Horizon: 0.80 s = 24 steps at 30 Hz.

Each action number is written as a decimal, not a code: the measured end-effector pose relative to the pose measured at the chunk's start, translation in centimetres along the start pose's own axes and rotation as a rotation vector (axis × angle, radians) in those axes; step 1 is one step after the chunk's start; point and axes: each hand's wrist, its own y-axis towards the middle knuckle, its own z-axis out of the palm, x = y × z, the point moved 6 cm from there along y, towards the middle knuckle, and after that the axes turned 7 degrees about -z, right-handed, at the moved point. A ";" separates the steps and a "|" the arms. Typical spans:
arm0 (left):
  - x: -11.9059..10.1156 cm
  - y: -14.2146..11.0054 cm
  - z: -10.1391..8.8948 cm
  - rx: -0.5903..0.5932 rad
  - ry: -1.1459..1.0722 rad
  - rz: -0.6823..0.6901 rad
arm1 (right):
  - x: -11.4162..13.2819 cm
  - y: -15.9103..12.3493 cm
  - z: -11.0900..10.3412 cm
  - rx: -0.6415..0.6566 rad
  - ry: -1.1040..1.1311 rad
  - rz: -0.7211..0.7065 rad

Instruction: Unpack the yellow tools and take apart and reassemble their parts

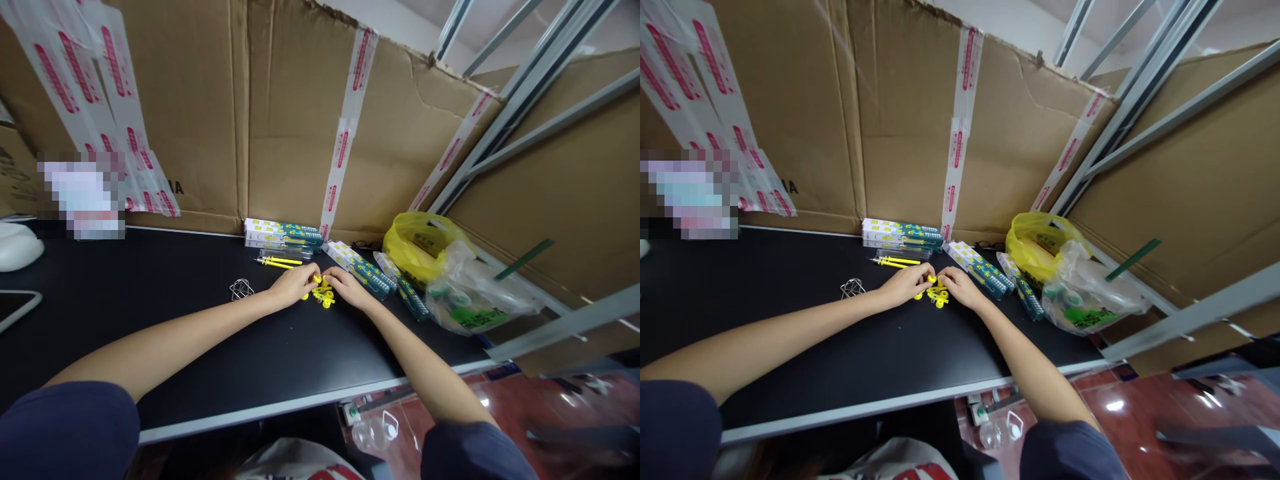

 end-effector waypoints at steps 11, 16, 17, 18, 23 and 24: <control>-0.9 -1.0 -1.2 -0.011 0.043 0.002 | -0.7 2.4 -2.8 -0.289 -0.295 -0.054; -0.9 -2.8 -3.0 -0.018 0.082 0.009 | -0.5 7.5 -2.5 -0.184 -0.596 -0.092; -0.8 -3.4 -3.5 -0.017 0.087 0.008 | -0.6 8.5 -2.0 -0.150 -0.656 -0.102; -0.6 -4.0 -3.9 -0.018 0.092 0.008 | -0.6 9.3 -1.6 -0.123 -0.700 -0.110; 0.7 -8.0 -6.4 -0.039 0.109 -0.005 | -0.9 11.5 -0.5 -0.101 -0.764 -0.112; 1.1 -8.6 -6.8 -0.046 0.112 -0.018 | -0.9 11.6 -0.6 -0.102 -0.771 -0.112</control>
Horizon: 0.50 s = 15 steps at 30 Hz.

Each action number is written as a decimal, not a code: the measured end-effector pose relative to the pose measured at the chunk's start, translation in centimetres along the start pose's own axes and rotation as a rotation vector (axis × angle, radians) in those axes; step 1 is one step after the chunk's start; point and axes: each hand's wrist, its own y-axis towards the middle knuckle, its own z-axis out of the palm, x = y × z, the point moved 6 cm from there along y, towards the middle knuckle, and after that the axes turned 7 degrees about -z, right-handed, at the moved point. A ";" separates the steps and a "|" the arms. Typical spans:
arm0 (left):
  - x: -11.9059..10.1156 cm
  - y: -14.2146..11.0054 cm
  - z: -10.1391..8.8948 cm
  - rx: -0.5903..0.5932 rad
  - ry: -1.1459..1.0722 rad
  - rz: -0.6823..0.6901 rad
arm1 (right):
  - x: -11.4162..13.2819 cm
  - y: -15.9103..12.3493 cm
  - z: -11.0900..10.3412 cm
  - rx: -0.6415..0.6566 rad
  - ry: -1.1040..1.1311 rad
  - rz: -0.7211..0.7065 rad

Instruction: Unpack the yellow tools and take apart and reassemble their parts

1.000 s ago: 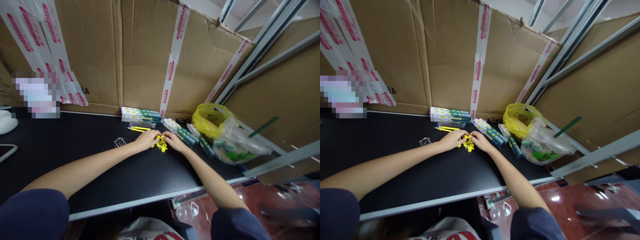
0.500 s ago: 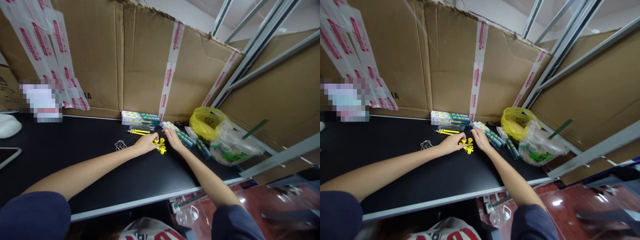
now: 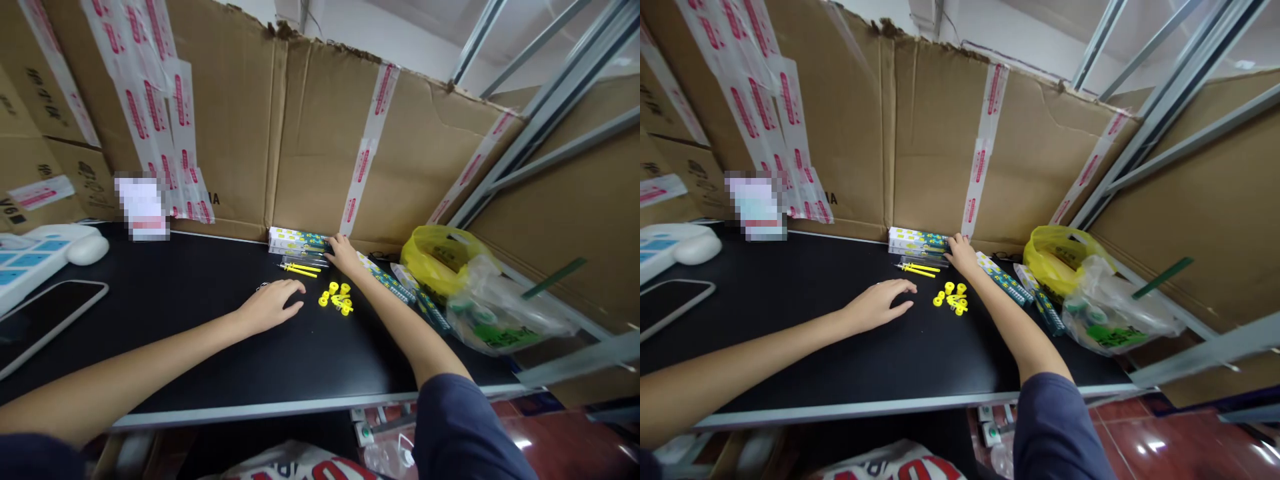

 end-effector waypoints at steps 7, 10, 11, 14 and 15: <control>2.8 -0.7 -1.8 -0.088 -0.013 -0.087 | 0.5 -0.9 -2.0 0.007 -0.042 -0.044; 3.7 -0.3 -2.9 -0.213 -0.124 -0.135 | 1.3 -2.1 -3.7 -0.044 -0.047 -0.094; 3.8 -0.3 -3.5 -0.274 -0.162 -0.140 | 1.5 -2.7 -4.4 -0.074 -0.038 -0.097; 4.3 -0.5 -4.9 -0.457 -0.282 -0.153 | 1.9 -5.2 -6.5 -0.172 0.022 -0.083; 4.4 -0.6 -5.2 -0.499 -0.322 -0.158 | 2.0 -6.2 -7.0 -0.192 0.035 -0.076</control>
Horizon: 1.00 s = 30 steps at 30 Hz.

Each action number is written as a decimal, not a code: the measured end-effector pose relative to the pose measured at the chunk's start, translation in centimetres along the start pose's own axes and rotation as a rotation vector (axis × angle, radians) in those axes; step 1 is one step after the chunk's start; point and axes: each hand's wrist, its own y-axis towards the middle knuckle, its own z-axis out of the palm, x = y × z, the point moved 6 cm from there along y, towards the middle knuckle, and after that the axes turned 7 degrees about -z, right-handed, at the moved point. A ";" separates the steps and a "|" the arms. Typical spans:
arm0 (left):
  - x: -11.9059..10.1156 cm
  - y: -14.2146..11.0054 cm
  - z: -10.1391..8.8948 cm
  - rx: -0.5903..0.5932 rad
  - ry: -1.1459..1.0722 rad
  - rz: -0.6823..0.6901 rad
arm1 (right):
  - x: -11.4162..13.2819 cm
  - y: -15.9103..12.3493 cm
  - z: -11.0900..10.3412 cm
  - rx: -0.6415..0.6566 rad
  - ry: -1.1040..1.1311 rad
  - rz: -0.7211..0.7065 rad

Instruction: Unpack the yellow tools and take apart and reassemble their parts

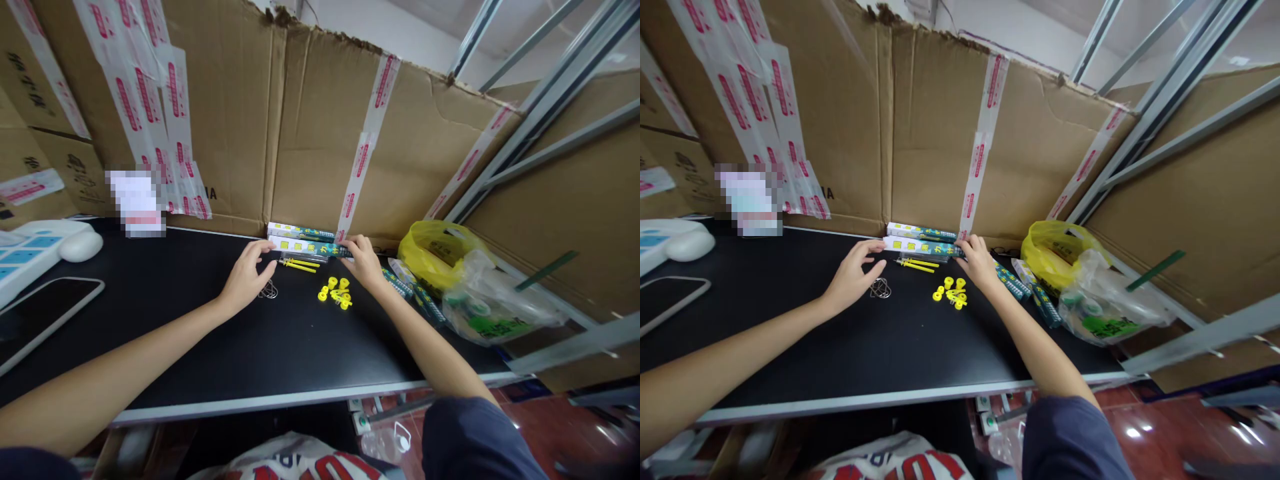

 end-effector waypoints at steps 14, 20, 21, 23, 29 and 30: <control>1.6 -0.5 1.6 0.115 -0.403 -0.241 | 0.3 -3.7 -2.0 -0.163 0.043 0.053; 1.7 -0.7 1.8 0.157 -0.373 -0.255 | 0.5 -3.6 -2.6 -0.158 0.003 0.032; 1.6 -0.8 1.9 0.163 -0.371 -0.252 | 0.6 -3.6 -2.7 -0.160 0.002 0.028; 1.4 -0.8 1.8 0.168 -0.380 -0.246 | 0.7 -3.5 -3.1 -0.170 -0.009 0.013; 1.4 -0.9 1.9 0.182 -0.410 -0.237 | 1.1 -3.3 -3.6 -0.170 -0.061 -0.044; 1.5 -0.9 1.9 0.182 -0.403 -0.241 | 1.1 -3.3 -3.6 -0.161 -0.062 -0.047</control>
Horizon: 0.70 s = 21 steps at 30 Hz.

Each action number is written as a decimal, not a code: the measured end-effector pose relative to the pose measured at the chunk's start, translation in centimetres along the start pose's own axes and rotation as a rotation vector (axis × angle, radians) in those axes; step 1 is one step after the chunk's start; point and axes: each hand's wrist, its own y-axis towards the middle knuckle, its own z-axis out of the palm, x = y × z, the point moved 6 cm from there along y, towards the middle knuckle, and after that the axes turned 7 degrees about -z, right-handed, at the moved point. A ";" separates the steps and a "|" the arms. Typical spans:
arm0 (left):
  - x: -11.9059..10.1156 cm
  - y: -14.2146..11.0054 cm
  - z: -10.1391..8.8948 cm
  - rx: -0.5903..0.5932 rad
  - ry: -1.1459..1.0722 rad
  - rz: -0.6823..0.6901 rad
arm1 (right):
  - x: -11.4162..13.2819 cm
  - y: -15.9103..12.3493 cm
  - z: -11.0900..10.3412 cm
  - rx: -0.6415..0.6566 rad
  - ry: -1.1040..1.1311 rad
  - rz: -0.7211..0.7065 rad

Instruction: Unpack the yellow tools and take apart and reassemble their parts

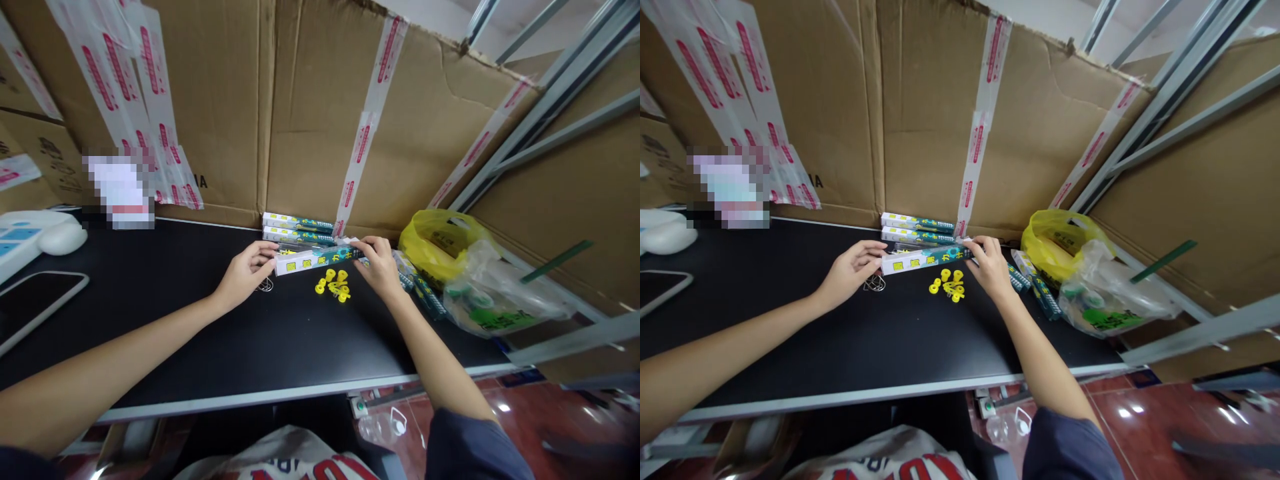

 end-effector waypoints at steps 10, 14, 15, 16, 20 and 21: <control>-0.3 -0.2 0.4 0.047 0.027 0.003 | -0.7 -0.1 0.0 0.002 -0.007 0.018; -0.4 -0.2 0.3 0.035 0.008 0.021 | -0.7 -0.1 0.2 0.012 0.017 0.014; -0.4 -0.3 0.3 0.036 0.013 0.025 | -0.6 -0.1 0.3 0.017 0.020 0.013; -0.4 -0.3 0.4 0.038 0.023 0.026 | -0.6 -0.1 0.3 0.022 0.021 0.013; -0.4 -0.3 0.5 0.045 0.052 0.008 | -0.5 0.0 0.2 0.022 0.008 0.023; -0.3 -0.3 0.5 0.045 0.057 0.001 | -0.5 0.0 0.2 0.021 0.004 0.022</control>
